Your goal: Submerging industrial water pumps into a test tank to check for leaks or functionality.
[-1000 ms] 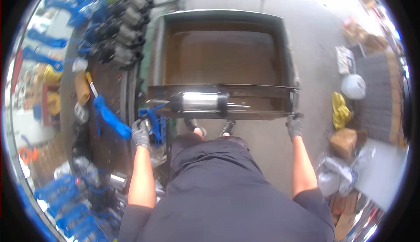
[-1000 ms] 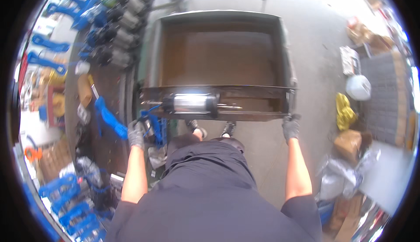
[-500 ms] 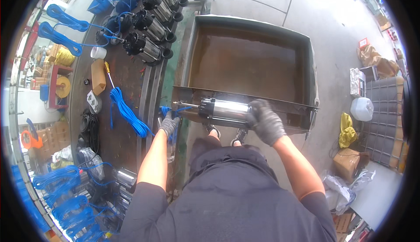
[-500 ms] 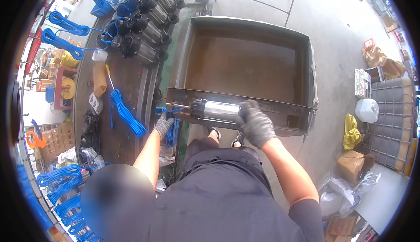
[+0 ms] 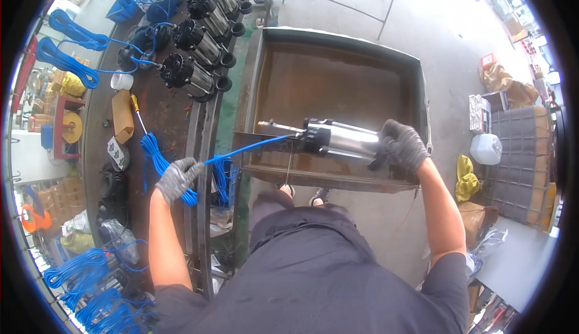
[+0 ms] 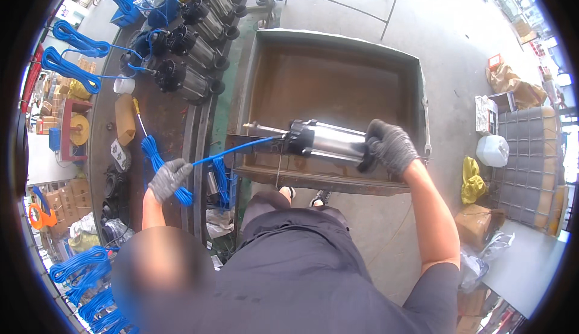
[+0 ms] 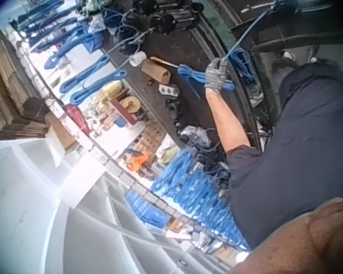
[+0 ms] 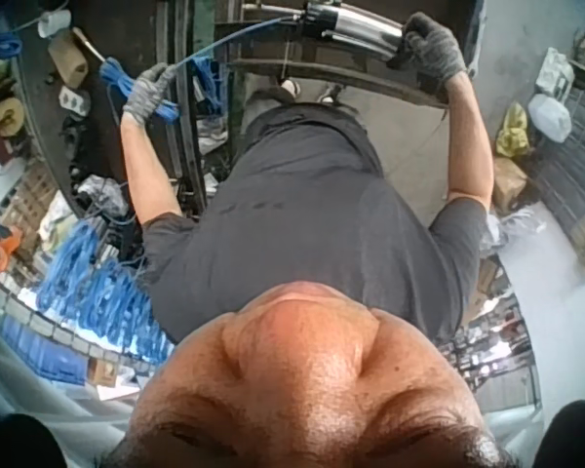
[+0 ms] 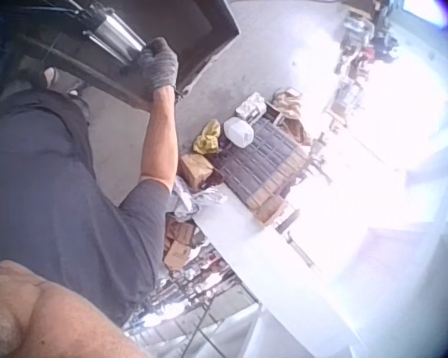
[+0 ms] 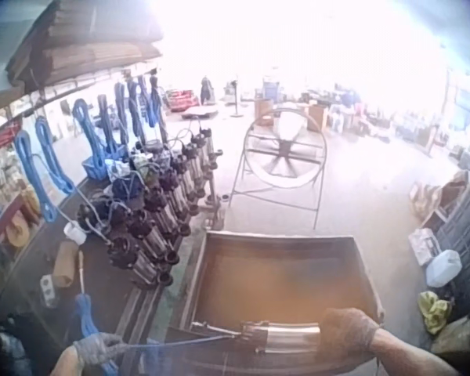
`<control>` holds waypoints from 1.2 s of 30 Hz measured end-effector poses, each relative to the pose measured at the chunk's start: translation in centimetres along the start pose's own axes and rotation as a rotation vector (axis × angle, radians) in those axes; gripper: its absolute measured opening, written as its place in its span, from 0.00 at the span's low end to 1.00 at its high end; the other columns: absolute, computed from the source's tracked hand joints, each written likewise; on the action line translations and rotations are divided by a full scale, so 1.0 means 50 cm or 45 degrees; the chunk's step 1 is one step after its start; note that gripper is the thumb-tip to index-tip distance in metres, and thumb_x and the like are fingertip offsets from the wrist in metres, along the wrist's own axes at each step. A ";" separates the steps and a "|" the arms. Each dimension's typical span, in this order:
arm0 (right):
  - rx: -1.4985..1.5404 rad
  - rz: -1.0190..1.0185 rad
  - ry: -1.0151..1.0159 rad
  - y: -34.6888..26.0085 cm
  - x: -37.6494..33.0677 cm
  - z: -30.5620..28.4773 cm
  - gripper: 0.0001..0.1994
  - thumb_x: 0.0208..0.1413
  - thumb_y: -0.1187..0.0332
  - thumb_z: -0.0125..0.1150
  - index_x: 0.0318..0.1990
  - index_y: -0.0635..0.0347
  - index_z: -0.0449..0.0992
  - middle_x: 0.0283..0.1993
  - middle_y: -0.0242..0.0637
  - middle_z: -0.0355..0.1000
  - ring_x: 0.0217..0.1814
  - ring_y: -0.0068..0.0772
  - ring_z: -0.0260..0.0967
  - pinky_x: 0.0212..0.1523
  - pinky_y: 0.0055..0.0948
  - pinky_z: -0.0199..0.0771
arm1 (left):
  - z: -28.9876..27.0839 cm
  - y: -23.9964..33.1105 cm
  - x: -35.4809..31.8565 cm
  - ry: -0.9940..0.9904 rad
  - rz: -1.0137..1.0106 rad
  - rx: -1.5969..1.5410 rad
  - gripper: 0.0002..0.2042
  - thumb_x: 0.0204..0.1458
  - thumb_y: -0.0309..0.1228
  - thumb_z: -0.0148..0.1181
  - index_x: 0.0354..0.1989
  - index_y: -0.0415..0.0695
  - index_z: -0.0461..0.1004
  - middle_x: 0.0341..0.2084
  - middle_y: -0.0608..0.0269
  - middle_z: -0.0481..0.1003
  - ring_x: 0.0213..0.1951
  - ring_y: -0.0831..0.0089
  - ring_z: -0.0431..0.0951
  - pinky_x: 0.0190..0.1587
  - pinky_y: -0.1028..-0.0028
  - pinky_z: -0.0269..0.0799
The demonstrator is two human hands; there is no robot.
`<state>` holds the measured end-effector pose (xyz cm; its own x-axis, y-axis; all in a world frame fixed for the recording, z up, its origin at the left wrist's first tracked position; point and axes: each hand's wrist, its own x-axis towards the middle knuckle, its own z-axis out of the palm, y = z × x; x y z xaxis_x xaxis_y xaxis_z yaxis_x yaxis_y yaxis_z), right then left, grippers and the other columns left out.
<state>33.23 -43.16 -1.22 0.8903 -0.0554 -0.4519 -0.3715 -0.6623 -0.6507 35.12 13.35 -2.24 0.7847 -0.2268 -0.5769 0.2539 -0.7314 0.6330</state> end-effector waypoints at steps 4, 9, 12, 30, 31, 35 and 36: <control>-0.370 -0.097 0.105 -0.013 0.033 -0.045 0.04 0.62 0.71 0.58 0.41 0.60 0.76 0.35 0.50 0.79 0.41 0.52 0.80 0.44 0.44 0.77 | 0.053 0.044 0.123 0.493 0.224 0.283 0.22 0.67 0.49 0.55 0.36 0.40 0.79 0.32 0.41 0.79 0.39 0.38 0.78 0.40 0.51 0.72; -0.782 0.086 0.085 -0.027 0.130 -0.014 0.10 0.62 0.63 0.57 0.45 0.58 0.76 0.39 0.54 0.81 0.46 0.54 0.80 0.50 0.50 0.77 | 0.155 0.130 0.268 0.426 0.371 0.485 0.24 0.66 0.52 0.51 0.33 0.42 0.80 0.30 0.44 0.79 0.38 0.42 0.80 0.40 0.51 0.73; -0.855 0.174 0.035 -0.019 0.190 0.015 0.11 0.63 0.63 0.55 0.46 0.57 0.77 0.37 0.50 0.82 0.45 0.51 0.82 0.51 0.48 0.78 | 0.196 0.141 0.353 0.334 0.628 0.743 0.24 0.66 0.52 0.51 0.31 0.43 0.80 0.27 0.45 0.78 0.36 0.44 0.79 0.41 0.52 0.73; -0.764 0.135 0.033 0.155 0.418 0.207 0.18 0.58 0.66 0.62 0.56 0.53 0.74 0.63 0.48 0.72 0.60 0.56 0.75 0.60 0.51 0.76 | 0.279 0.162 0.439 0.185 0.057 0.783 0.22 0.65 0.50 0.46 0.38 0.49 0.84 0.37 0.52 0.83 0.42 0.46 0.82 0.48 0.50 0.76; -0.745 0.126 0.077 0.159 0.419 0.219 0.18 0.58 0.66 0.62 0.56 0.53 0.74 0.63 0.49 0.71 0.60 0.57 0.75 0.60 0.51 0.76 | 0.281 0.165 0.438 0.190 0.042 0.813 0.22 0.65 0.50 0.46 0.38 0.49 0.84 0.37 0.52 0.83 0.42 0.46 0.82 0.48 0.50 0.76; -0.593 0.100 0.181 0.179 0.388 0.228 0.19 0.61 0.64 0.61 0.59 0.52 0.73 0.62 0.50 0.71 0.60 0.60 0.74 0.59 0.52 0.76 | 0.282 0.175 0.442 0.164 -0.049 0.827 0.21 0.64 0.49 0.48 0.38 0.48 0.85 0.37 0.50 0.83 0.42 0.46 0.82 0.49 0.50 0.77; -0.570 0.093 0.167 0.188 0.371 0.218 0.19 0.61 0.64 0.61 0.59 0.52 0.73 0.62 0.50 0.71 0.60 0.60 0.74 0.59 0.52 0.76 | 0.283 0.177 0.443 0.172 -0.067 0.808 0.22 0.64 0.49 0.48 0.39 0.48 0.86 0.37 0.50 0.84 0.43 0.47 0.83 0.50 0.51 0.77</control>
<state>43.39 -42.26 -22.40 0.9024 -0.1890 -0.3873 -0.3104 -0.9084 -0.2800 46.73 -7.24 -16.71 0.8551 -0.1277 -0.5024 -0.0571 -0.9865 0.1536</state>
